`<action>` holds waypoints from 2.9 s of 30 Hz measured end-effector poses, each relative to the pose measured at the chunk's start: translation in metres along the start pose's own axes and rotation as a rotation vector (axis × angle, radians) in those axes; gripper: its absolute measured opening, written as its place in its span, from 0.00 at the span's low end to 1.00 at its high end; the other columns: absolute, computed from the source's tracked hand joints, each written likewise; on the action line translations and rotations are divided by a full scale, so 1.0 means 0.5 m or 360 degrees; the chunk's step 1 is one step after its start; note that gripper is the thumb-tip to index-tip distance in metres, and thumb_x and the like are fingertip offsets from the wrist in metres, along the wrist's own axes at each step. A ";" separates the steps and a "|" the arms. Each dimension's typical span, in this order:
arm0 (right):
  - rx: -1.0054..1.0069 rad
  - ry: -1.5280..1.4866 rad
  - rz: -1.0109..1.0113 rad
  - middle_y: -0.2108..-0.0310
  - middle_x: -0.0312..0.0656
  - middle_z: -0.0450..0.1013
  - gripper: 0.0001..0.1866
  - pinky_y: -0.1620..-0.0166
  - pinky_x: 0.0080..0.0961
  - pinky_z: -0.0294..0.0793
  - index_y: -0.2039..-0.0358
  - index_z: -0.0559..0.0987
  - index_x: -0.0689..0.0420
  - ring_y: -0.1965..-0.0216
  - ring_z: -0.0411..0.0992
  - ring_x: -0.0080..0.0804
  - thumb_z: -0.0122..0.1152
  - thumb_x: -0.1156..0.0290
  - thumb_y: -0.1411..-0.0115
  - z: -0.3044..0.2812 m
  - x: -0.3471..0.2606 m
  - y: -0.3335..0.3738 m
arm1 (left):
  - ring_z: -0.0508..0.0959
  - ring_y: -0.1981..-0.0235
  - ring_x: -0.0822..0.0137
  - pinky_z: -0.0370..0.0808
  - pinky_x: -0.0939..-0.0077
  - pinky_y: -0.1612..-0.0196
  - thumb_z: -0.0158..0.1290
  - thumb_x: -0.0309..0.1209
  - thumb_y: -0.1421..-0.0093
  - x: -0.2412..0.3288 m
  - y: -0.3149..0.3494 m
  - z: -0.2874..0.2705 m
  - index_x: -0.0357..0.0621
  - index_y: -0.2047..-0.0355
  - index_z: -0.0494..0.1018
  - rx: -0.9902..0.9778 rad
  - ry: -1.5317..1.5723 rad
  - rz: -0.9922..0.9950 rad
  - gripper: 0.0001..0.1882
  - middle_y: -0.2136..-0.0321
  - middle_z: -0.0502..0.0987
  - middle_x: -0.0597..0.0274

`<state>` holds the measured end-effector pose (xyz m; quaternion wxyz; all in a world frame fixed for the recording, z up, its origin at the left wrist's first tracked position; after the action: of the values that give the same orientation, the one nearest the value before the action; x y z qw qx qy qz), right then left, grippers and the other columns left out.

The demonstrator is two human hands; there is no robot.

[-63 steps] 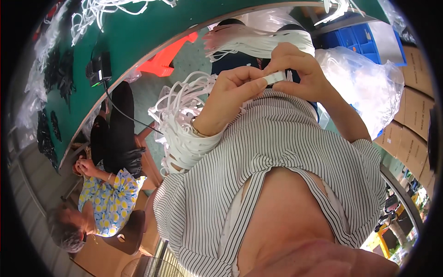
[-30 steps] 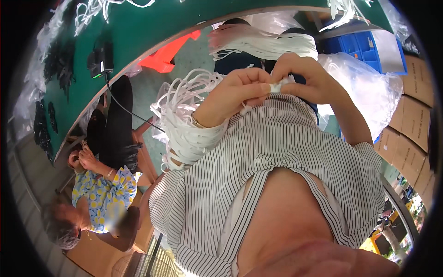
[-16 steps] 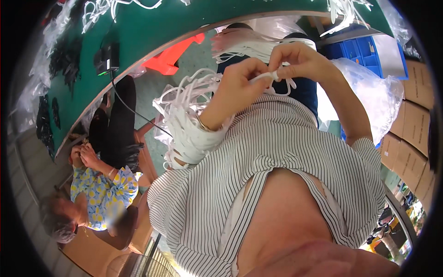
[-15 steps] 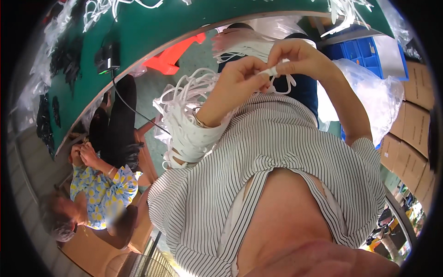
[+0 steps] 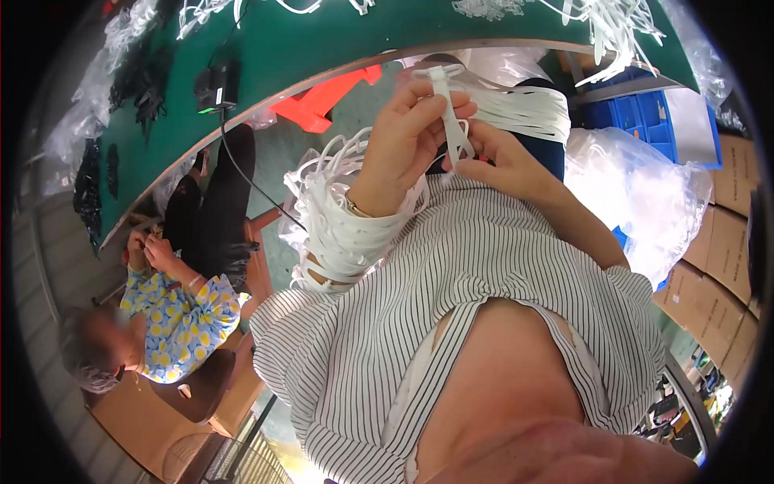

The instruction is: Inspecting and assembling white plastic or elastic straps on a factory production line.

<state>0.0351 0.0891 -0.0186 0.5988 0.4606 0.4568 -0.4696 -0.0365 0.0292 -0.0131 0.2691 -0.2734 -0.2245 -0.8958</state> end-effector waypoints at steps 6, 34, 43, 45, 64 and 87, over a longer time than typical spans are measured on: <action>0.0019 -0.0017 0.0093 0.69 0.35 0.68 0.19 0.66 0.17 0.68 0.48 0.65 0.63 0.70 0.68 0.18 0.50 0.77 0.42 0.021 -0.017 -0.018 | 0.75 0.56 0.61 0.73 0.68 0.55 0.47 0.30 0.40 0.020 -0.014 -0.045 0.35 0.56 0.66 0.0118 -0.0223 0.0263 0.14 0.58 0.74 0.50; 0.0906 0.3017 -0.0536 0.70 0.44 0.71 0.07 0.66 0.35 0.67 0.75 0.78 0.52 0.64 0.70 0.39 0.58 0.63 0.50 -0.205 -0.306 -0.303 | 0.76 0.64 0.70 0.72 0.77 0.60 0.51 0.25 0.43 -0.030 0.042 0.131 0.35 0.60 0.73 -0.1022 -0.1382 0.0125 0.11 0.66 0.78 0.58; 0.0821 0.1245 -0.0862 0.81 0.31 0.70 0.11 0.71 0.17 0.66 0.74 0.78 0.61 0.79 0.64 0.20 0.56 0.67 0.41 -0.351 -0.415 -0.300 | 0.75 0.65 0.74 0.71 0.83 0.62 0.49 0.23 0.42 0.028 0.012 0.067 0.34 0.60 0.73 -0.0572 -0.1174 0.0207 0.09 0.68 0.76 0.62; 0.0752 0.1041 -0.0813 0.80 0.31 0.71 0.10 0.73 0.16 0.64 0.74 0.78 0.60 0.79 0.63 0.18 0.55 0.67 0.40 -0.344 -0.433 -0.282 | 0.75 0.67 0.74 0.71 0.82 0.62 0.49 0.23 0.40 0.047 0.001 0.036 0.34 0.60 0.72 -0.0394 -0.1040 0.0300 0.09 0.70 0.75 0.62; 0.0264 -0.1098 -0.0451 0.70 0.38 0.71 0.12 0.64 0.21 0.73 0.62 0.72 0.60 0.73 0.70 0.25 0.47 0.64 0.35 -0.172 -0.080 -0.053 | 0.73 0.61 0.66 0.73 0.64 0.56 0.39 0.38 0.33 0.058 -0.015 -0.011 0.41 0.49 0.64 -0.0147 0.0030 0.0447 0.17 0.63 0.74 0.61; 0.1324 0.1695 0.0069 0.63 0.44 0.74 0.10 0.56 0.32 0.71 0.64 0.76 0.57 0.59 0.71 0.42 0.61 0.72 0.48 -0.493 0.163 0.255 | 0.71 0.75 0.77 0.68 0.85 0.69 0.51 0.22 0.43 -0.105 0.030 0.050 0.34 0.61 0.75 -0.0518 -0.0733 -0.0420 0.10 0.76 0.74 0.63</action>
<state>0.1438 0.3367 -0.1216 0.0740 0.8304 0.4615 -0.3032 0.0189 0.0504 -0.0228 0.0454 -0.4771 -0.1667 -0.8617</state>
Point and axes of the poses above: each hand's wrist, its own y-axis away from the middle knuckle, its own z-axis out of the palm, x = y × z, the point moved 9 cm from there along -y, towards the middle knuckle
